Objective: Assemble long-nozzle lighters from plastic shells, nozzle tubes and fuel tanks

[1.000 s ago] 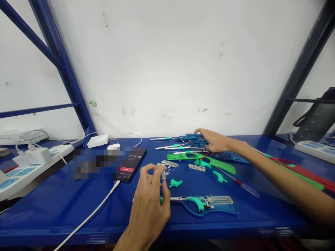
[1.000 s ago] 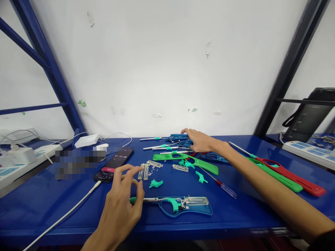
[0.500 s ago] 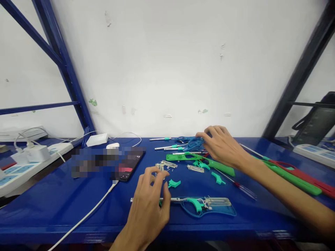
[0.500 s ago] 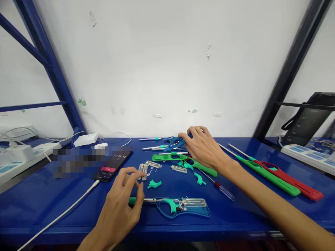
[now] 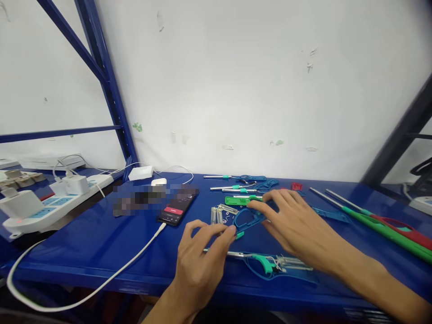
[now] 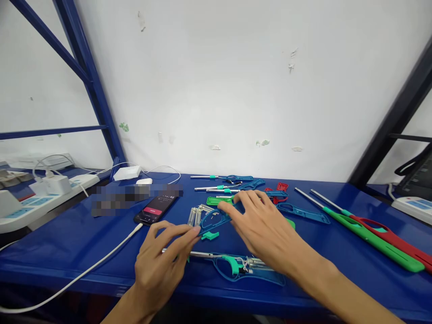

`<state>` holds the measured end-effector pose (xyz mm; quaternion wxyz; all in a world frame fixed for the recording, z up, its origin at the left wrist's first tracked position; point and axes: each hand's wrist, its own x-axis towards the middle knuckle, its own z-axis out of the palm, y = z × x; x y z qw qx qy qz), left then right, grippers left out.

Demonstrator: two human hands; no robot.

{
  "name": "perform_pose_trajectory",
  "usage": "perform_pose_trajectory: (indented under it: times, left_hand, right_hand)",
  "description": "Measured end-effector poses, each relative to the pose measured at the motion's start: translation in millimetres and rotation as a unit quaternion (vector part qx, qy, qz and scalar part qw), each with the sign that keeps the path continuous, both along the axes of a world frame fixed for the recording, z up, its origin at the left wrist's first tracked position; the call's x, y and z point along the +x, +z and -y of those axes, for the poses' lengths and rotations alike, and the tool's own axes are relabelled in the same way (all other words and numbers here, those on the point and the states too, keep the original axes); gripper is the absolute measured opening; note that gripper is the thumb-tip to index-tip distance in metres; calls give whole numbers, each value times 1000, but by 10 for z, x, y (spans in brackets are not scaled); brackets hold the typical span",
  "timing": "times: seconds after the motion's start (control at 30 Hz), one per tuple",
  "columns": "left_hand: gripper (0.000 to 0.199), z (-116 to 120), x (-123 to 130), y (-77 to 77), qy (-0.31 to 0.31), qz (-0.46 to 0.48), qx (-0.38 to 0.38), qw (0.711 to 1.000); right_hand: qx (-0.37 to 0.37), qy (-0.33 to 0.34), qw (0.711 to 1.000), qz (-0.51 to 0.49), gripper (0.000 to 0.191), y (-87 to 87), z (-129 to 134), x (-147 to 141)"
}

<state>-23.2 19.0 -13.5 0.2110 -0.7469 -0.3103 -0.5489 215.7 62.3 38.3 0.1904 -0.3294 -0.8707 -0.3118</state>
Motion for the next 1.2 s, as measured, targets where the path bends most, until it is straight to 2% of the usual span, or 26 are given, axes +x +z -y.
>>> perform_pose_trajectory:
  times: [0.1, 0.2, 0.3, 0.4, 0.5, 0.6, 0.67, 0.83, 0.93, 1.2]
  left_hand:
    - [23, 7, -8, 27, -45, 64, -56, 995]
    - [18, 51, 28, 38, -82, 142, -171, 971]
    - [27, 120, 76, 30, -93, 182, -244, 948]
    - [30, 160, 84, 28, -118, 143, -249, 951]
    - [30, 137, 54, 29, -137, 76, -253, 955]
    - [25, 87, 40, 13, -130, 18, -243, 961]
    - [21, 66, 49, -8, -111, -19, -247, 962]
    - [21, 85, 78, -60, -81, -79, -306, 945]
    - [20, 97, 80, -76, -75, -99, -314, 941]
    - [20, 89, 71, -52, -84, -93, -345, 930]
  right_hand:
    - [-27, 30, 997, -63, 45, -42, 67, 158]
    - [-18, 53, 992, -115, 44, -106, 161, 339]
    - [-16, 51, 990, -130, 48, -174, 268, 470]
    - [-54, 56, 988, -133, 48, -238, 371, 564]
    - [-126, 38, 977, -166, 43, -283, 478, 643]
    - [-214, 2, 956, -203, 35, -314, 578, 695]
    - [-242, -18, 948, -208, 29, -345, 621, 710]
    - [-260, -33, 945, -194, 30, -478, 621, 698]
    - [-264, -35, 946, -187, 31, -539, 604, 681]
    - [-266, -45, 944, -191, 31, -556, 617, 653]
